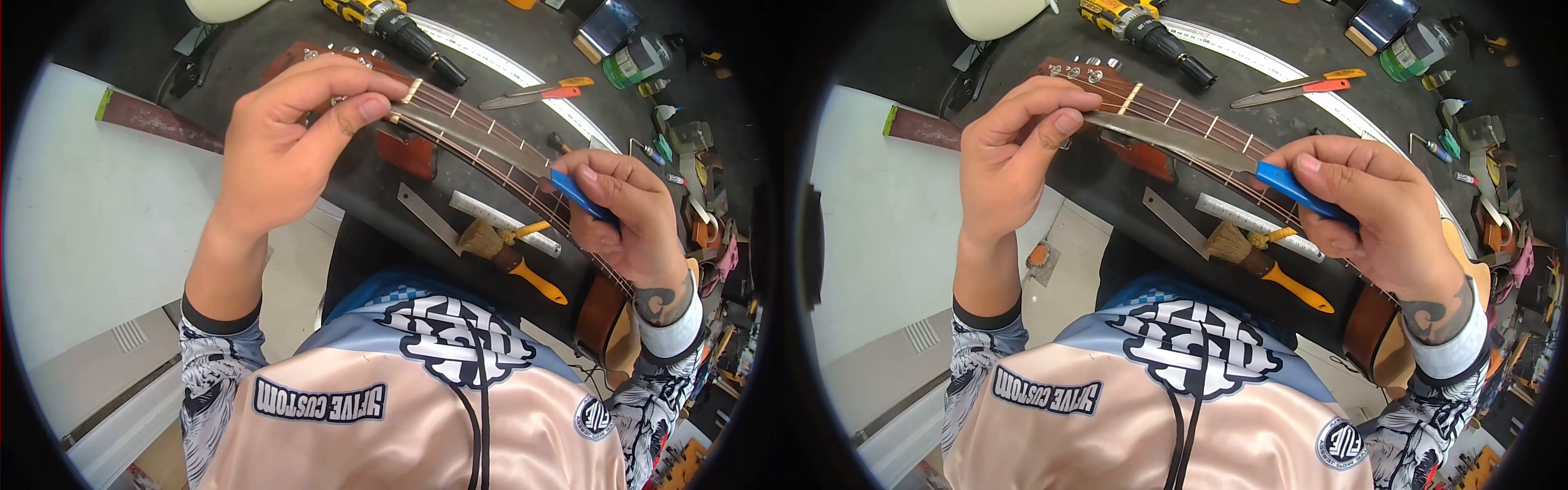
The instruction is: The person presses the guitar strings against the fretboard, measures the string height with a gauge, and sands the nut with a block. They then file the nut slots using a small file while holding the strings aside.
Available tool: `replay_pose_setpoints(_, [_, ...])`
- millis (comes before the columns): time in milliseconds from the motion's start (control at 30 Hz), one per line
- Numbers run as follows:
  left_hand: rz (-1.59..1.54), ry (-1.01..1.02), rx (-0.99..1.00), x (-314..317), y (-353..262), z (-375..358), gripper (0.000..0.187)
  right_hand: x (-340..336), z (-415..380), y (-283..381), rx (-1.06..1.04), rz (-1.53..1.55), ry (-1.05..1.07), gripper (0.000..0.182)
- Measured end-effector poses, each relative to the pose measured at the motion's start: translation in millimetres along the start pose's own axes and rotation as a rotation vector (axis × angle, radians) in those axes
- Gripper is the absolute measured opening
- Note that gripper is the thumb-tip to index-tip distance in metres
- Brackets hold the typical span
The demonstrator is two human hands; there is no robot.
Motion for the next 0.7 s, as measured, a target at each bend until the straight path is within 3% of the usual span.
replay_pose_setpoints(133, [-0.02,-0.02,0.01,2.0,6.9,-0.3,0.014,-2.2,2.2,-0.8,0.016,-0.022,-0.006,0.04])
replay_pose_setpoints(233, [0.052,-0.003,0.022,-1.2,5.4,1.6,0.014,4.8,3.0,7.7,-0.078,-0.061,0.118,0.051])
replay_pose_setpoints(333, [-0.098,-0.122,-0.042,-2.8,15.7,1.4,0.014,1.6,2.1,7.9,-0.079,-0.039,0.011,0.06])
replay_pose_setpoints(467, [-0.076,-0.08,-0.071,-6.8,24.1,0.5,0.015,5.4,1.5,10.2,-0.004,-0.031,0.108,0.066])
replay_pose_setpoints(567, [-0.124,-0.122,-0.087,-4.4,22.8,3.3,0.015,6.2,4.0,11.9,0.018,-0.048,0.093,0.058])
replay_pose_setpoints(633, [-0.051,-0.061,-0.042,-4.0,20.8,7.6,0.015,8.5,-4.1,20.9,-0.087,-0.263,-0.066,0.051])
replay_pose_setpoints(700, [0.022,0.007,-0.054,-7.4,19.0,8.7,0.016,20.6,-9.0,40.1,-0.458,-0.732,-0.111,0.042])
Point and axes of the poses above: each hand's wrist, its own z-axis towards the middle knuckle, its own x-axis out of the palm, y = z × x, the point moved 9 cm from there along z, towards the middle knuckle, and after that the axes turned 10 degrees about x, right-handed, at the moved point
